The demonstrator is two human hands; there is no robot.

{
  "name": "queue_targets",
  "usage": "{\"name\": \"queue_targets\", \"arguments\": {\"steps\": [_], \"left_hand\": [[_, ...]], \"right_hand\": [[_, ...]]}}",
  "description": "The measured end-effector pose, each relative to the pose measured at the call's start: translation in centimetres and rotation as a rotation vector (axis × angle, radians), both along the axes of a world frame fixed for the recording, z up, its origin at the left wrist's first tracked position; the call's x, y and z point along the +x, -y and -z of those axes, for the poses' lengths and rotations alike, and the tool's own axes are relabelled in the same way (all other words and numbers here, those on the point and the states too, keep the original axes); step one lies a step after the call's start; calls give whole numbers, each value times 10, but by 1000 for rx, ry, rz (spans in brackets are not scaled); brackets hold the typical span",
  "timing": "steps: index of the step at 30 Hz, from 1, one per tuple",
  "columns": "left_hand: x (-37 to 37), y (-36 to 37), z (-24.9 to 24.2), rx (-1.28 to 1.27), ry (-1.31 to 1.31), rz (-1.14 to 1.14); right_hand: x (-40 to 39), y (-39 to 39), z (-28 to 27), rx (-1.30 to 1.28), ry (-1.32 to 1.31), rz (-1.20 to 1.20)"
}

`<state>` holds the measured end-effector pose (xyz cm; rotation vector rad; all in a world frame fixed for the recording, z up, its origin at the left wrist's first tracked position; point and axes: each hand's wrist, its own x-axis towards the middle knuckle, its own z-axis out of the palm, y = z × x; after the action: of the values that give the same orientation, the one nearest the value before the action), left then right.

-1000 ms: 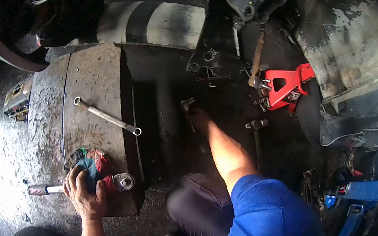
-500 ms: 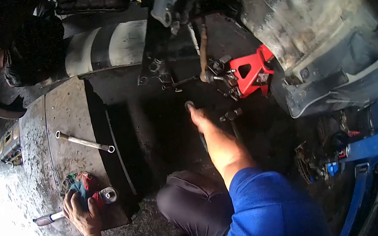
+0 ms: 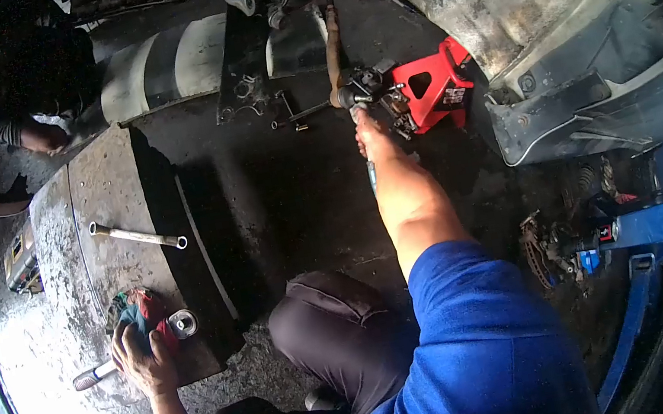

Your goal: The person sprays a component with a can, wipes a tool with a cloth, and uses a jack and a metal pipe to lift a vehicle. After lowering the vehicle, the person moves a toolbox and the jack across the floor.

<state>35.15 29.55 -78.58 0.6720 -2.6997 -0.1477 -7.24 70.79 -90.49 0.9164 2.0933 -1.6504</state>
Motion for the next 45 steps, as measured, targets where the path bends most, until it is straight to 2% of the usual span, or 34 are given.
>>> {"name": "queue_targets", "arguments": {"steps": [3,6,7,9,10,12,14,15,17,19,21,23,25,26,33,39,41,45], "left_hand": [[-1,-1,-2,-4,0,4],[-1,0,-1,-25,11,-12],[-1,0,-1,-39,12,-5],[-1,1,-1,-47,8,3],[-1,2,-1,-40,4,17],[-2,4,0,-30,1,29],[-3,3,-4,-18,13,14],[-4,3,-4,-19,23,5],[-3,5,-1,-21,33,-17],[-3,7,-1,-23,41,-5],[-3,8,-2,-13,42,4],[-3,9,-3,5,47,3],[-2,11,-2,2,69,-21],[-2,10,-3,9,76,-16],[-2,11,-1,4,89,-8],[-3,10,-2,14,85,-18],[-5,9,-4,0,89,-14],[-5,8,-6,2,81,-18]], "right_hand": [[-4,-3,0,-10,-41,76],[8,10,10,156,-38,-181],[9,9,28,233,-73,-297],[-4,18,79,599,-151,-541],[3,35,72,760,-185,-629],[11,65,58,792,-109,-758],[5,82,72,800,-89,-879],[0,94,78,818,-109,-798],[-8,112,74,955,-129,-991],[-40,113,116,694,-293,-818],[-50,128,98,1004,-406,-1163],[-80,134,119,1034,-396,-1209],[-86,144,116,1180,-382,-1251],[-90,149,112,1214,-288,-1309],[-103,138,138,1220,-276,-1458],[-77,102,132,1164,-357,-1211],[-72,92,115,1176,-66,-1164],[-61,53,100,1236,88,-1178]]}}
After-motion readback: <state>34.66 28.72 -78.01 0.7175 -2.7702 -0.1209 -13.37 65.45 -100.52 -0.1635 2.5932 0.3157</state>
